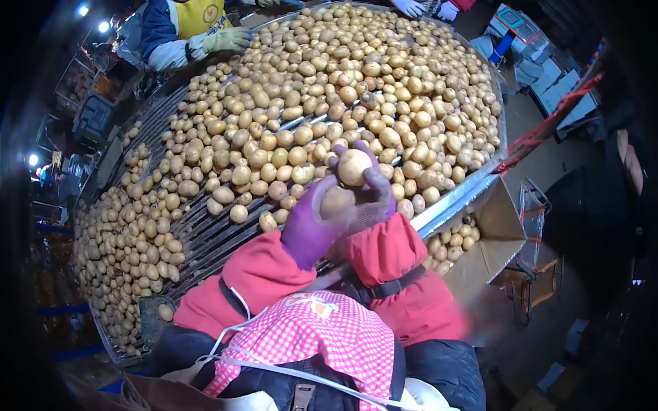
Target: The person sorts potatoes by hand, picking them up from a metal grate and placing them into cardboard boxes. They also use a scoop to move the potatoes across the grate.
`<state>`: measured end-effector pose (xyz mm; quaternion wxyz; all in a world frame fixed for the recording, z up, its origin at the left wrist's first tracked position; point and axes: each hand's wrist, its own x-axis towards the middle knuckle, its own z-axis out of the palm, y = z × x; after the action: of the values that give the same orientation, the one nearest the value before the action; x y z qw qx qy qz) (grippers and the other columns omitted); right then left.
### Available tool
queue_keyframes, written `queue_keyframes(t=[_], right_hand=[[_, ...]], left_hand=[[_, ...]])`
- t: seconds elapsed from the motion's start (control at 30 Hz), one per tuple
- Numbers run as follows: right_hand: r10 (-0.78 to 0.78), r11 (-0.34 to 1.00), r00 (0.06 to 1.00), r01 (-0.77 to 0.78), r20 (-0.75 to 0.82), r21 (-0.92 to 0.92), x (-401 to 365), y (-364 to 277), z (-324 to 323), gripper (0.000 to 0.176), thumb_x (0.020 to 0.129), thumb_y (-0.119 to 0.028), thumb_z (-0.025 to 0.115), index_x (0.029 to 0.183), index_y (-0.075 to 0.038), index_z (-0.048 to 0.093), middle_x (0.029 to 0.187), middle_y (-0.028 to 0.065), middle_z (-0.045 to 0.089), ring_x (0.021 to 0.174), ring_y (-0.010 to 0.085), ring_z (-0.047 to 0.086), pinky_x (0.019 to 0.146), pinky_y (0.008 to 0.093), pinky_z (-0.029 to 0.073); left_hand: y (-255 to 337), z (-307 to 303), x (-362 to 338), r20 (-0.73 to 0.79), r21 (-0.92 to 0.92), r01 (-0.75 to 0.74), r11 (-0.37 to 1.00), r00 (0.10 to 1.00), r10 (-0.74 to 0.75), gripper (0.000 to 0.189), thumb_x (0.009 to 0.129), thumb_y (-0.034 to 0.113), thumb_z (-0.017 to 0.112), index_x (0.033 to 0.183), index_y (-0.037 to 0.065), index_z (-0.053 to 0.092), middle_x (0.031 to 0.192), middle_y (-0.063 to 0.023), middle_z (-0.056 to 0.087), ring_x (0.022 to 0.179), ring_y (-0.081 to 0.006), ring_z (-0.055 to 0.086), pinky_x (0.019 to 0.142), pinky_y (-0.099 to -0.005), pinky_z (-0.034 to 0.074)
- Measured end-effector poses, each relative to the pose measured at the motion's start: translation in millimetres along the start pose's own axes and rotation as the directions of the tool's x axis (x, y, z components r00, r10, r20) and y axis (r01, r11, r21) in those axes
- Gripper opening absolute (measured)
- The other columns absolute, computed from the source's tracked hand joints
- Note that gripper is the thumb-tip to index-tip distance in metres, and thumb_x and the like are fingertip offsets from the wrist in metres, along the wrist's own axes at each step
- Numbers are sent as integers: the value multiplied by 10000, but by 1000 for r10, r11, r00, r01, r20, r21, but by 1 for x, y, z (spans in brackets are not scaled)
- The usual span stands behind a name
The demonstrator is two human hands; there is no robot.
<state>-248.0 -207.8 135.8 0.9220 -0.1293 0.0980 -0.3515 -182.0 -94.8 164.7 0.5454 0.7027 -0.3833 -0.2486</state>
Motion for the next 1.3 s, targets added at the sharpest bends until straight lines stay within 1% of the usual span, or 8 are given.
queue_keyframes(t=[0.2,0.33,0.43,0.7,0.9,0.93,1.13,1.3], right_hand=[[-250,968,968,249,21,37,-72,-107,-75,679,591,52,667,1250,-78,571,1365,213,526,1206,408,553,1024,519,502],[-489,861,870,492,53,-132,-133,-157,-115,699,578,100,597,1252,-80,562,1347,181,537,1241,359,535,1033,478,501],[-631,128,774,38,-51,-991,-165,-175,-127,612,827,-87,647,1396,-10,433,1321,137,514,1213,256,521,1055,359,418],[-315,798,907,95,-279,-595,-240,-121,-72,551,910,-289,649,1376,-61,464,1273,105,555,1110,228,597,920,363,520],[-707,707,285,272,-647,-652,-421,-139,-156,249,1013,-271,494,1189,-109,565,927,120,642,650,190,588,482,265,423],[-623,780,404,378,-670,-498,-478,-138,-181,263,1005,-265,499,1205,-104,557,921,123,639,634,181,581,472,269,421],[-612,791,-257,-205,-748,-577,-615,-110,-295,341,991,-295,534,1262,-87,541,988,104,637,747,178,588,620,309,463],[-946,188,151,-462,-285,-867,-542,-200,-429,381,993,-310,566,1302,-89,539,1087,77,631,895,171,598,800,314,498]], left_hand=[[-19,28,-11,23,99,-422,901,906,422,574,700,149,864,1211,75,611,1173,-150,607,1092,-284,617,953,-380,504],[-17,59,-10,112,-143,-361,922,919,377,576,685,82,857,1204,66,609,1208,-130,611,1122,-282,608,983,-381,485],[-1,88,-18,213,-316,-197,928,939,272,618,665,67,861,1226,58,600,1204,-134,620,1135,-281,609,972,-381,492],[12,160,-43,661,-211,-608,765,488,570,853,718,349,827,1405,18,445,1417,-224,467,1355,-411,400,1127,-500,314],[-12,156,-41,763,-134,-174,976,610,214,614,875,97,603,1442,-26,403,1429,-193,480,1364,-300,432,1138,-389,328],[-28,153,-39,750,-139,-142,980,631,197,589,889,76,570,1442,-32,401,1430,-187,480,1347,-298,452,1140,-389,325],[-56,137,-35,660,-185,-104,977,724,202,573,878,108,645,1411,2,462,1343,-173,550,1244,-265,541,1051,-391,428],[-41,80,-34,530,-21,-321,947,799,283,551,858,178,706,1355,25,523,1261,-193,603,1189,-341,573,1009,-420,453]])
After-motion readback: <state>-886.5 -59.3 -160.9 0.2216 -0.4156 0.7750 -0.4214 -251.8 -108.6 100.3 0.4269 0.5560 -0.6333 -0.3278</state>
